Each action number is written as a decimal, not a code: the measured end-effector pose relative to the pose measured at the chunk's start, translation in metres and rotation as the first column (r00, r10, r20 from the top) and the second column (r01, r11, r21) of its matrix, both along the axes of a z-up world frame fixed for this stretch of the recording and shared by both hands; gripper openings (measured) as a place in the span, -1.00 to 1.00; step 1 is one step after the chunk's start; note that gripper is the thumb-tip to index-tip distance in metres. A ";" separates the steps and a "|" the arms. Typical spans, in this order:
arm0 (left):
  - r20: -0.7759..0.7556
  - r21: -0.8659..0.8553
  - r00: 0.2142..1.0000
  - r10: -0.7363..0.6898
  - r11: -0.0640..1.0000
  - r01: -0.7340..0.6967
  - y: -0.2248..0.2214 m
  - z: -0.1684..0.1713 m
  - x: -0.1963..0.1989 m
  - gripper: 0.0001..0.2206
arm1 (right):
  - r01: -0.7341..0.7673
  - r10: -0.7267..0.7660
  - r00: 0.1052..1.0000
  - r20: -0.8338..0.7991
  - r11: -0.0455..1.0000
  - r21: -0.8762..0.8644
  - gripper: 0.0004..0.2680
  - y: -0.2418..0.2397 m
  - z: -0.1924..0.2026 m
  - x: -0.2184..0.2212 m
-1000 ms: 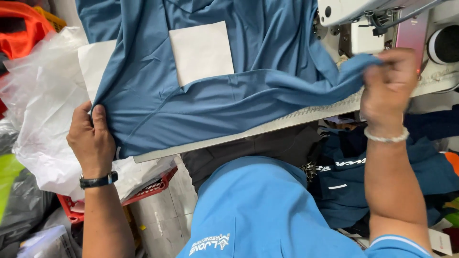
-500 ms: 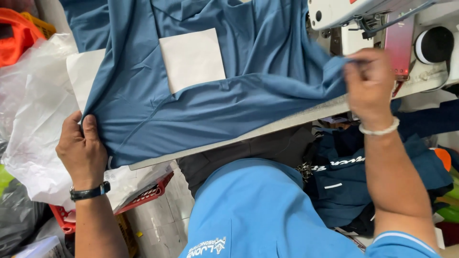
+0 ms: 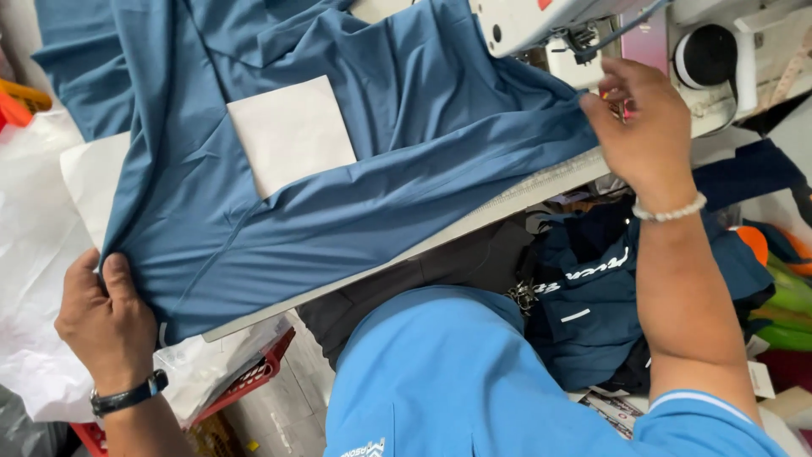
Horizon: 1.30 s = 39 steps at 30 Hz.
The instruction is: Folding a blue garment and placing it into a plastic bag with a paper insert.
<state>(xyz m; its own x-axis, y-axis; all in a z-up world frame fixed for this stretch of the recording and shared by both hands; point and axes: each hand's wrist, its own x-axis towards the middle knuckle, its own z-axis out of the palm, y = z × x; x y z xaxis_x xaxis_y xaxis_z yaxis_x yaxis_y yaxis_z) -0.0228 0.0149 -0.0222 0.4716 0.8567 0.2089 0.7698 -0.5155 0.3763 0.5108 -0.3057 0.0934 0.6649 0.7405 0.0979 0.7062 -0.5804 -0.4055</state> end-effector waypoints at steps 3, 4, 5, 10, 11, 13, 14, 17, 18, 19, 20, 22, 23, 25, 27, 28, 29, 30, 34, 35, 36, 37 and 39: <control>0.008 -0.035 1.000 0.014 0.999 -0.014 -0.002 0.002 0.002 -0.75 | -0.160 0.176 0.978 0.113 0.977 -0.138 -0.65 -0.007 -0.031 0.030; 0.012 -0.030 1.000 0.010 0.999 -0.010 -0.001 0.001 0.003 -0.75 | -0.156 0.172 0.978 0.118 0.979 -0.134 -0.65 -0.007 -0.031 0.030; 0.014 -0.029 1.000 0.021 0.999 -0.020 0.001 -0.001 0.003 -0.76 | -0.169 0.180 0.981 0.069 0.976 -0.136 -0.81 -0.007 -0.031 0.030; 0.017 -0.001 1.000 0.005 1.000 -0.005 -0.002 0.002 0.002 -0.73 | -0.091 0.074 0.972 -0.221 0.994 -0.066 -0.90 -0.002 0.013 0.008; 0.018 -0.016 1.000 0.019 1.000 -0.019 -0.003 0.001 0.000 -0.75 | -0.147 0.159 0.979 -0.129 0.984 0.097 -0.92 -0.008 0.005 0.017; 0.028 -0.029 0.999 0.016 0.999 -0.015 -0.002 0.000 0.004 -0.77 | -0.202 0.213 0.977 -0.015 0.946 0.252 -0.88 -0.011 -0.015 0.032; 0.029 -0.016 1.000 0.011 1.000 -0.011 -0.003 0.000 0.005 -0.78 | -0.220 0.183 0.973 0.138 0.916 0.336 -0.82 -0.005 -0.028 0.040; 0.023 0.003 1.000 0.010 1.000 -0.010 0.000 0.003 0.011 -0.77 | -0.261 0.102 0.921 0.376 0.878 0.401 -0.81 0.004 -0.041 0.034; 0.000 0.000 1.000 0.025 1.000 -0.025 -0.006 0.005 0.006 -0.76 | -0.272 0.080 0.892 0.444 0.881 0.387 -0.88 0.007 -0.043 0.025; -0.008 -0.006 0.999 0.044 0.999 -0.044 -0.008 0.006 0.007 -0.76 | -0.286 0.100 0.894 0.437 0.878 0.384 -0.88 0.010 -0.044 0.022; 0.017 -0.019 0.999 0.032 0.999 -0.031 -0.007 0.007 0.008 -0.76 | -0.314 0.149 0.854 0.498 0.911 0.267 -0.86 0.008 -0.047 0.015; 0.045 -0.030 0.999 0.015 0.999 -0.014 -0.005 0.008 0.011 -0.77 | -0.331 0.200 0.808 0.554 0.932 0.147 -0.81 0.005 -0.051 0.004; 0.043 -0.034 0.999 0.018 0.999 -0.016 -0.005 0.008 0.012 -0.76 | -0.289 0.262 0.810 0.524 0.957 -0.031 -0.79 0.005 -0.054 0.000; 0.037 -0.034 0.999 0.034 0.999 -0.033 -0.003 0.007 0.013 -0.75 | -0.260 0.329 0.813 0.481 0.943 -0.206 -0.76 -0.001 -0.053 -0.009; 0.061 -0.012 0.998 0.016 1.000 -0.015 -0.002 0.003 0.008 -0.76 | -0.213 0.331 0.743 0.582 0.941 -0.264 -0.79 -0.005 -0.046 -0.015; 0.051 -0.002 0.997 0.049 0.999 -0.049 -0.006 0.004 0.009 -0.76 | -0.248 0.351 0.737 0.577 0.936 -0.251 -0.79 -0.012 -0.045 -0.016; 0.049 -0.048 0.995 0.082 0.996 -0.079 -0.009 0.006 0.010 -0.78 | -0.203 0.349 0.718 0.602 0.933 -0.298 -0.78 -0.018 -0.045 -0.017; 0.053 -0.086 0.993 0.110 0.991 -0.105 -0.007 0.008 0.013 -0.79 | -0.151 0.340 0.695 0.633 0.930 -0.334 -0.77 -0.022 -0.045 -0.015; -0.063 0.087 0.989 0.135 0.988 -0.129 0.000 0.035 0.028 -0.71 | -0.261 0.281 0.731 0.622 0.957 -0.125 -0.81 -0.004 -0.037 -0.040; -0.025 0.114 0.994 0.106 0.988 -0.103 0.004 0.046 0.034 -0.68 | -0.322 0.286 0.761 0.582 0.946 -0.044 -0.84 0.008 -0.031 -0.050; 0.013 0.142 0.998 0.066 0.987 -0.067 0.010 0.056 0.043 -0.66 | -0.367 0.290 0.790 0.541 0.929 0.039 -0.86 0.017 -0.024 -0.062; 0.014 0.154 0.996 0.088 0.984 -0.089 0.023 0.062 0.050 -0.66 | -0.388 0.301 0.783 0.544 0.921 0.049 -0.86 0.041 -0.022 -0.069; 0.109 0.206 0.988 -0.105 0.975 0.081 0.053 0.073 0.070 -0.71 | -0.505 0.408 0.833 0.374 0.837 0.213 -0.84 0.079 -0.012 -0.086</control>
<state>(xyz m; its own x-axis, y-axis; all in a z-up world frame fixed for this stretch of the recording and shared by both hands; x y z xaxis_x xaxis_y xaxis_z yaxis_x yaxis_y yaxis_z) 0.0471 0.0682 0.0505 0.5088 0.7453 0.4310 0.6708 -0.6570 0.3442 0.4247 -0.2269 0.0809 0.1579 0.8547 0.4946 0.9730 -0.0494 -0.2253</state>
